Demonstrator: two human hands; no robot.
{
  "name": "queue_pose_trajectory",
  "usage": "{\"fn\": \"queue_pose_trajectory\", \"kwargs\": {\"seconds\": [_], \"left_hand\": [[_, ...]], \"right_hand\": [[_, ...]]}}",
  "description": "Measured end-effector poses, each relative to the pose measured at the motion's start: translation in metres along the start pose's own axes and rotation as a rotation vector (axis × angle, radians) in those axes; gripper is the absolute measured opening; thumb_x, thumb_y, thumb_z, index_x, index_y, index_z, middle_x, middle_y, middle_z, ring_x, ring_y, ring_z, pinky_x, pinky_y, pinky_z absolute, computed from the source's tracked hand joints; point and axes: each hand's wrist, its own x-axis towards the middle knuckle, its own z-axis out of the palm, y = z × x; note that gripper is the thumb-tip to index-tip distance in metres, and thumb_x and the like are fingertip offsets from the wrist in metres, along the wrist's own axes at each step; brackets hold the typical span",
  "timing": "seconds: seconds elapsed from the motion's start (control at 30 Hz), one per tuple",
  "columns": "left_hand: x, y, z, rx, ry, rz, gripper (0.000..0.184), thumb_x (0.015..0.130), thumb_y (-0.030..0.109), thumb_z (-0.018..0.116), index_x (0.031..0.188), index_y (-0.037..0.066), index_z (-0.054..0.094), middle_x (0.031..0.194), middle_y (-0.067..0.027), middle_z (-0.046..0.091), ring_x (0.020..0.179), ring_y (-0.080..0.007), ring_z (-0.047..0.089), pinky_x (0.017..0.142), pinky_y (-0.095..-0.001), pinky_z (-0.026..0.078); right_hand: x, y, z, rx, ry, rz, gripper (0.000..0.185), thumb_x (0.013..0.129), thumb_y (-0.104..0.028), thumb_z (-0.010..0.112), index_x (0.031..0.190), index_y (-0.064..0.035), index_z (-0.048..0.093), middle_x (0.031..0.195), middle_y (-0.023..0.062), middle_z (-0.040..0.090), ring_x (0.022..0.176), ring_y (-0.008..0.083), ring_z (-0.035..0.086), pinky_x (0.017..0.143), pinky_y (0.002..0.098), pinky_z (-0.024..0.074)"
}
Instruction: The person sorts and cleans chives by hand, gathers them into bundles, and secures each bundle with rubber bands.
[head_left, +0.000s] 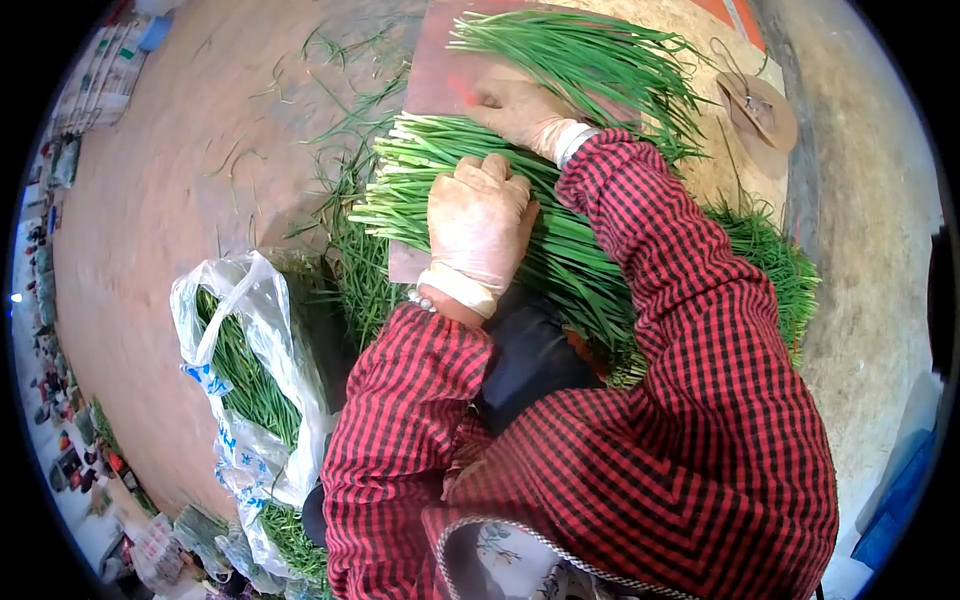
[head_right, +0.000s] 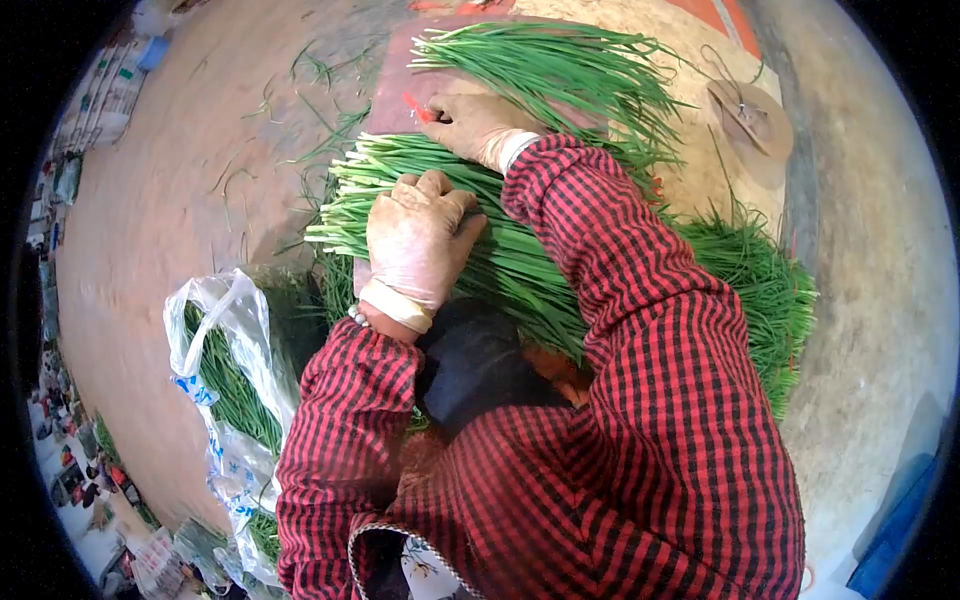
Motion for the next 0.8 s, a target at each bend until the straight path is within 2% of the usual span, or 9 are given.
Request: {"fn": "queue_pose_trajectory", "kwargs": {"seconds": [0.17,0.27,0.37,0.4,0.47,0.53,0.67,0.7,0.8], "left_hand": [[0.0,-0.003,0.006,0.063,0.022,0.01,0.013,0.074,0.026,0.073,0.083,0.017,0.072,0.084,-0.0024,0.061,0.084,-0.0264,0.06,0.068,-0.039,0.048],[-0.004,-0.001,-0.004,-0.273,0.107,-0.027,0.01,0.078,0.021,0.072,0.084,0.013,0.072,0.083,-0.0038,0.062,0.08,-0.0235,0.06,0.069,-0.0355,0.048],[-0.02,0.0,-0.03,-0.999,0.083,-0.295,0.014,0.086,0.015,0.068,0.09,0.001,0.07,0.088,-0.0039,0.064,0.08,-0.0134,0.058,0.074,-0.0278,0.046],[-0.03,0.0,-0.05,-1.19,0.007,-0.504,0.013,0.086,0.013,0.068,0.092,0.002,0.07,0.085,-0.0041,0.063,0.08,-0.0114,0.058,0.073,-0.0256,0.046],[-0.064,-0.011,-0.061,-1.477,0.197,-0.55,0.007,0.083,0.007,0.065,0.087,0.001,0.067,0.083,-0.0043,0.061,0.074,-0.0136,0.056,0.071,-0.0274,0.046],[-0.109,-0.037,-0.049,-1.617,0.403,-0.477,0.013,0.088,0.016,0.06,0.089,0.002,0.062,0.075,-0.005,0.051,0.069,-0.0146,0.046,0.062,-0.0286,0.038],[-0.188,-0.069,0.002,-0.952,0.303,-0.976,0.042,0.087,0.008,0.067,0.126,0.001,0.053,0.112,-0.0092,0.06,0.096,-0.0162,0.058,0.087,-0.0296,0.048],[-0.187,-0.061,-0.001,-1.035,0.151,-1.061,0.054,0.085,0.005,0.069,0.134,-0.001,0.046,0.12,-0.0104,0.058,0.107,-0.0185,0.058,0.096,-0.0308,0.046],[-0.186,-0.045,0.032,-1.039,0.066,-0.92,0.045,0.088,0.006,0.069,0.128,0.0,0.049,0.113,-0.01,0.062,0.101,-0.0165,0.061,0.089,-0.0279,0.05]], "right_hand": [[0.005,0.0,0.003,-0.002,0.027,-0.047,0.042,0.089,-0.042,0.058,0.112,-0.0075,0.066,0.104,0.0149,0.066,0.094,0.029,0.064,0.085,0.0378,0.049],[0.005,0.001,0.001,-0.032,0.038,-0.059,0.042,0.089,-0.042,0.057,0.11,-0.0065,0.066,0.104,0.0147,0.066,0.094,0.0291,0.064,0.085,0.0379,0.0489],[0.004,0.005,0.002,-0.042,0.07,-0.101,0.041,0.089,-0.041,0.057,0.109,-0.0059,0.066,0.103,0.0139,0.066,0.095,0.0289,0.064,0.085,0.0372,0.0488],[0.003,0.005,0.002,-0.03,0.079,-0.116,0.041,0.089,-0.04,0.057,0.109,-0.0057,0.066,0.103,0.0132,0.065,0.095,0.0287,0.064,0.086,0.0365,0.0488],[0.001,0.001,-0.001,-0.006,0.058,-0.076,0.041,0.089,-0.04,0.057,0.11,-0.0053,0.066,0.104,0.013,0.065,0.096,0.028,0.064,0.086,0.0355,0.0488],[0.001,-0.001,0.0,0.021,0.031,-0.042,0.04,0.089,-0.039,0.058,0.11,-0.0049,0.066,0.104,0.0127,0.064,0.096,0.0274,0.064,0.086,0.0345,0.0488],[0.005,0.006,0.002,0.037,0.059,-0.088,0.037,0.089,-0.035,0.059,0.108,-0.0029,0.066,0.102,0.0117,0.063,0.095,0.025,0.064,0.086,0.0326,0.0489],[0.007,0.006,0.003,0.018,0.067,-0.1,0.035,0.089,-0.033,0.06,0.106,-0.0023,0.066,0.101,0.0113,0.063,0.093,0.0245,0.064,0.085,0.0328,0.0488],[0.008,0.009,0.01,0.025,0.072,-0.103,0.03,0.089,-0.028,0.062,0.101,-0.0011,0.066,0.097,0.0107,0.061,0.088,0.0236,0.061,0.082,0.0331,0.0482]]}}
